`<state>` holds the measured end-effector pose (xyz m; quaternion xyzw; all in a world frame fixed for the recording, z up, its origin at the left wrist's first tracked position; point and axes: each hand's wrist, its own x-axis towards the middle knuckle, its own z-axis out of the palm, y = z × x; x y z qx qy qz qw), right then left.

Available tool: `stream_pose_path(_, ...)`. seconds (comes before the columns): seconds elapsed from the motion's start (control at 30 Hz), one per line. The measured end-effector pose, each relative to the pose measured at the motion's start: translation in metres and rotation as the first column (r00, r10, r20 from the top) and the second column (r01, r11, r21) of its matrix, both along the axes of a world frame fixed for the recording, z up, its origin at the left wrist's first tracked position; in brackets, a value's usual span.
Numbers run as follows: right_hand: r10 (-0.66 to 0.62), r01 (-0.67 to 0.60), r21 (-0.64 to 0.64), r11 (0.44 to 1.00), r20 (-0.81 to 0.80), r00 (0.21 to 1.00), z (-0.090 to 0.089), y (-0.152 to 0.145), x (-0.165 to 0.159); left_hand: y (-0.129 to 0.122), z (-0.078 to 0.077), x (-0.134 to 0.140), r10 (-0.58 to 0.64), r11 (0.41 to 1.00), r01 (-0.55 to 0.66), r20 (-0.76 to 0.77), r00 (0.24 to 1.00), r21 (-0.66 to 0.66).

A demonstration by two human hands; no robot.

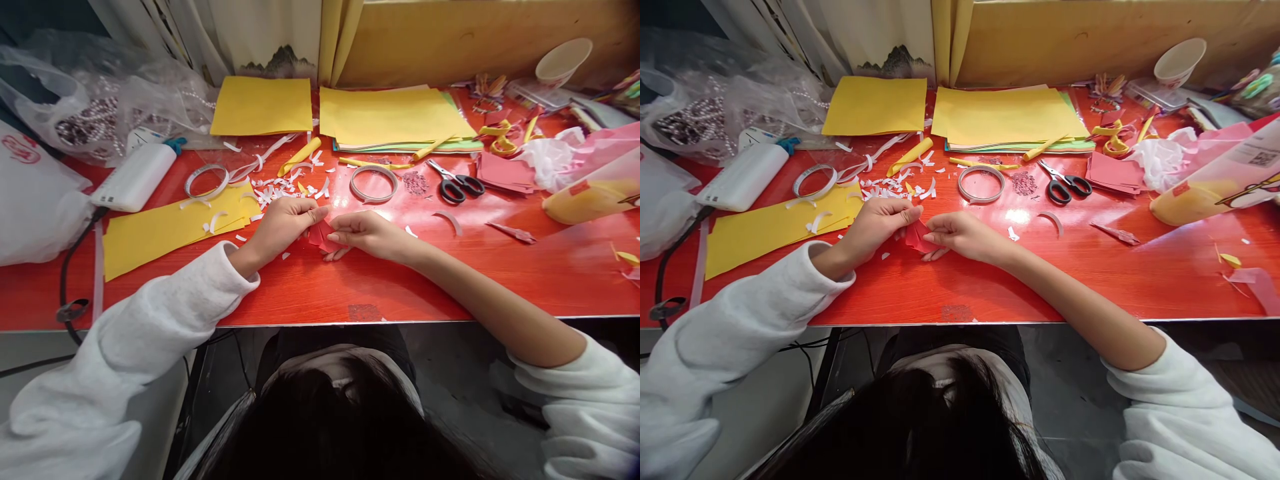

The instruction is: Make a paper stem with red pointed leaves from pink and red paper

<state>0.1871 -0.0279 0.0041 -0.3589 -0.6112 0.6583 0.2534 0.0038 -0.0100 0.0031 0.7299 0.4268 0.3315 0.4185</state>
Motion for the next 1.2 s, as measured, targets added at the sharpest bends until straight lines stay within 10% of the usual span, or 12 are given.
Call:
stream_pose_path(0.4,0.182,-0.187,-0.116,0.975,-0.055,0.982,0.005,0.007,0.012,0.004,-0.001,-0.003,0.023,1.0,-0.023,0.014,1.0,0.014)
stream_pose_path(0.63,-0.071,0.07,-0.041,0.997,-0.02,0.997,0.0,0.002,0.001,-0.001,0.004,-0.001,0.038,0.993,-0.031,-0.061,0.997,0.112)
stream_pose_path(1.0,-0.091,0.088,-0.065,0.994,-0.038,0.995,-0.001,0.003,-0.001,0.001,-0.001,0.0,0.027,0.996,-0.025,0.026,0.999,-0.087)
stream_pose_path(1.2,-0.075,0.073,-0.074,0.995,-0.02,0.997,-0.003,0.004,0.0,0.005,0.0,-0.001,0.115,0.993,-0.113,-0.056,0.992,0.03)
